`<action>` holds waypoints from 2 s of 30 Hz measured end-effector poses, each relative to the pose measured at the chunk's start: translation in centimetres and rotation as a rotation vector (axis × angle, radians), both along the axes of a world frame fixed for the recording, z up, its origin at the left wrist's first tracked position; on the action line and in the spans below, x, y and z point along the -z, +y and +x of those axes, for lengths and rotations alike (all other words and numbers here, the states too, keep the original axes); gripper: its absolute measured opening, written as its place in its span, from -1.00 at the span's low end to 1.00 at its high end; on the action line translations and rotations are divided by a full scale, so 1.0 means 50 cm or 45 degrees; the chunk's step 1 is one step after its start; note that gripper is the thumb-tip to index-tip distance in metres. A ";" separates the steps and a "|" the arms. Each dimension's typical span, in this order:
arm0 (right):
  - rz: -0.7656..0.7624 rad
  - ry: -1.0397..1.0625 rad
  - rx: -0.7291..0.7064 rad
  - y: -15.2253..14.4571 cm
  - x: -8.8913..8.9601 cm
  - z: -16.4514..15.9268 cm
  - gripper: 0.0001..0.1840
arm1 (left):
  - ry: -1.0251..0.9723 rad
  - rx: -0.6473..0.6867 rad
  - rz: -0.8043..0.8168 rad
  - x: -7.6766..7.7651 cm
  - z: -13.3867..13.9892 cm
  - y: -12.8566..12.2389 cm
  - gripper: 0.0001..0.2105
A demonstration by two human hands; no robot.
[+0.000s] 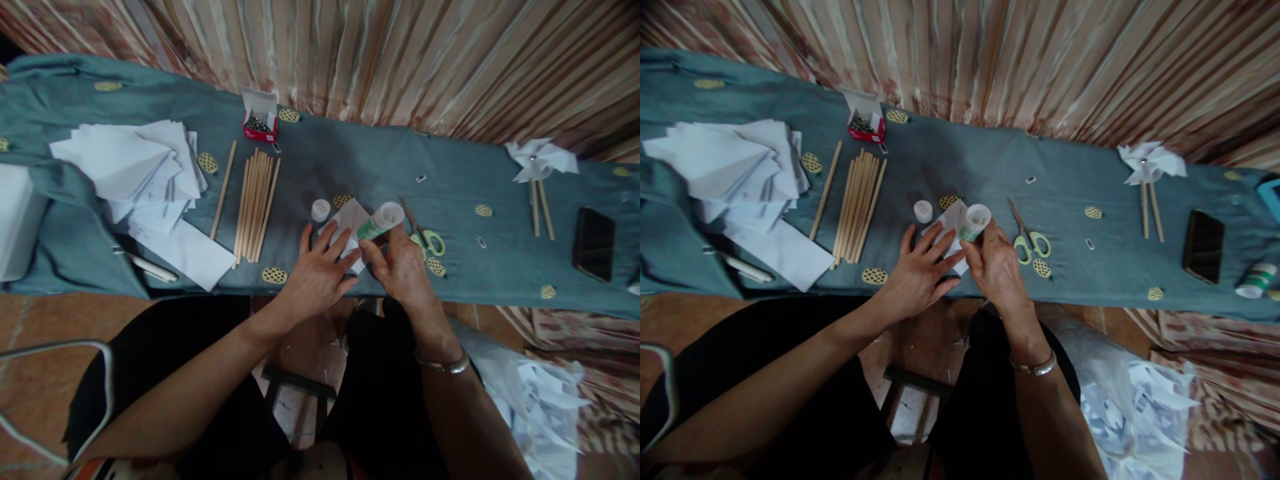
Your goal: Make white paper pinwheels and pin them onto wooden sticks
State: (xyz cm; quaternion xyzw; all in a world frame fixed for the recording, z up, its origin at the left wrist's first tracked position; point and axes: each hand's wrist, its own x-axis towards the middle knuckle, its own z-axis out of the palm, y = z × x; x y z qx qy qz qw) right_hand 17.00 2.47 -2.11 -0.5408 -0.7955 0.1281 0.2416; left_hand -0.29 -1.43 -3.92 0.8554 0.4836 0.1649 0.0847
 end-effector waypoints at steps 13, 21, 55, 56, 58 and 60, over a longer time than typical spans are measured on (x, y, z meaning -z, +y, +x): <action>0.015 0.027 0.003 0.018 0.008 -0.010 -0.66 | -0.026 -0.016 0.002 -0.002 0.000 0.000 -0.55; -0.032 0.017 -0.001 0.022 0.005 -0.013 -0.64 | -0.032 -0.025 -0.007 -0.001 0.001 0.001 -0.56; -0.068 0.065 -0.092 0.006 -0.003 -0.013 -0.64 | -0.060 -0.022 -0.039 0.000 0.002 0.001 -0.58; -0.062 0.065 -0.097 0.004 -0.002 -0.012 -0.64 | -0.066 -0.023 -0.036 0.000 0.002 0.001 -0.58; -0.048 0.056 -0.105 0.002 -0.001 -0.010 -0.63 | -0.071 -0.023 -0.033 0.002 0.001 0.001 -0.59; -0.035 0.040 -0.112 0.001 0.000 -0.007 -0.62 | -0.074 -0.025 -0.030 0.003 0.001 0.001 -0.59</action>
